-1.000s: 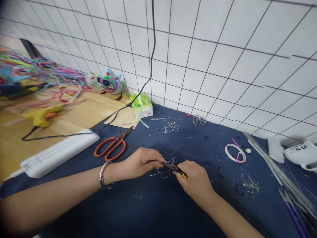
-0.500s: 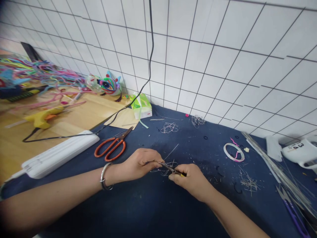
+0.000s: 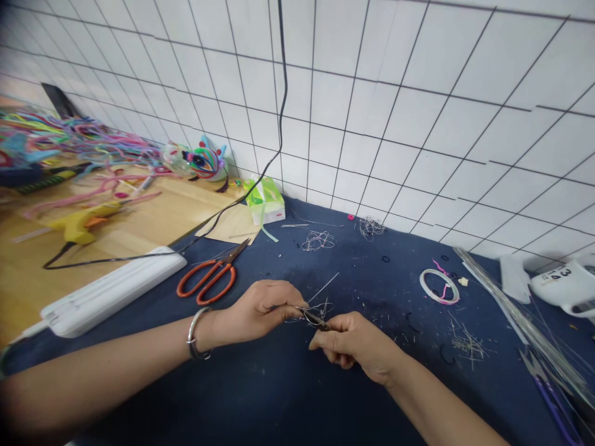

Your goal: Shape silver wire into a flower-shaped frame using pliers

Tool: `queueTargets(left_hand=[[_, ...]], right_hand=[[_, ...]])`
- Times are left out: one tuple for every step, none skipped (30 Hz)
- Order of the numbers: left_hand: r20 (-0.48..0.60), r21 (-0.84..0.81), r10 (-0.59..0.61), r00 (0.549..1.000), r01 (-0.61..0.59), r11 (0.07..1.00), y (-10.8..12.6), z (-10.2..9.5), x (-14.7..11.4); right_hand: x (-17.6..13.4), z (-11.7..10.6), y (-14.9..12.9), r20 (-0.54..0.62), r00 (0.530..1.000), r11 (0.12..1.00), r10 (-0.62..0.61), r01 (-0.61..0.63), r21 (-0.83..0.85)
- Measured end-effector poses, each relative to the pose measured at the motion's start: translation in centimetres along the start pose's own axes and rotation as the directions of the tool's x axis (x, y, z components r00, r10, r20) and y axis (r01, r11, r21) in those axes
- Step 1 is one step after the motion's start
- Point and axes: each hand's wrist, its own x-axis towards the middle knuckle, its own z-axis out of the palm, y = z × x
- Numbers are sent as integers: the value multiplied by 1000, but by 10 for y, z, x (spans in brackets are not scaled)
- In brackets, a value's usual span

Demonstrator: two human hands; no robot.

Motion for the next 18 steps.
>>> queueTargets(left_hand=[[-7,4,14,1000,-14,1000,0,0,0],[-12,5,24,1000,-24,1000,-1,0,0],[-12,2,26,1000,-26,1000,-1,0,0],[-7,-4,20,1000,-20,1000,-1,-1,0],[2,-13,5,1000,-5,1000,0,-1,0],[13,-23,-15,1000,16,1000,0,-1,0],[26,-33,-36,999,37,999,0,-1,0],[40,-43,-56,998,57,997,1,-1,0],[48,-52,-72,996,75,996,1,-1,0],[51,-60,-85,995,88,994,0,-1,0],[51,-65,-97,994,100,993,0,-1,0],[51,-66,-109,993,112,992,-1,0,0],[51,-63,-121,991,124,990,-1,0,-1],[48,-58,-132,990,134,989,-2,1,-1],[44,-54,-141,989,143,988,-2,1,-1],[36,-51,-148,988,150,987,-3,1,-1],[20,-50,-154,988,155,987,-3,0,-1],[0,-49,-159,987,158,986,-4,0,-1]], right_hand=[[0,0,1,12,1000,1000,3,-3,18],[1,0,1,23,1000,999,2,-3,34],[1,0,1,31,1000,999,-2,1,47],[1,-1,0,35,999,999,-6,5,50],[1,-1,0,30,999,999,-11,10,37],[0,-1,-1,13,1000,1000,-17,17,7],[0,-1,-2,-19,999,999,-30,30,-40],[0,-1,-3,-55,997,994,-50,44,-103],[-1,0,-4,-94,992,982,-81,63,-179],[-1,0,-5,-127,984,961,-122,85,-263],[-2,1,-6,-155,973,931,-171,108,-347],[-2,2,-6,-180,958,894,-224,128,-429],[-2,3,-6,-201,940,851,-277,143,-505],[-1,4,-6,-220,919,808,-327,151,-569],[-1,5,-5,-239,898,771,-370,153,-619],[-1,6,-5,-254,880,742,-401,149,-654],[-1,6,-4,-261,872,726,-415,144,-673],[-1,6,-4,-263,874,726,-408,136,-674]])
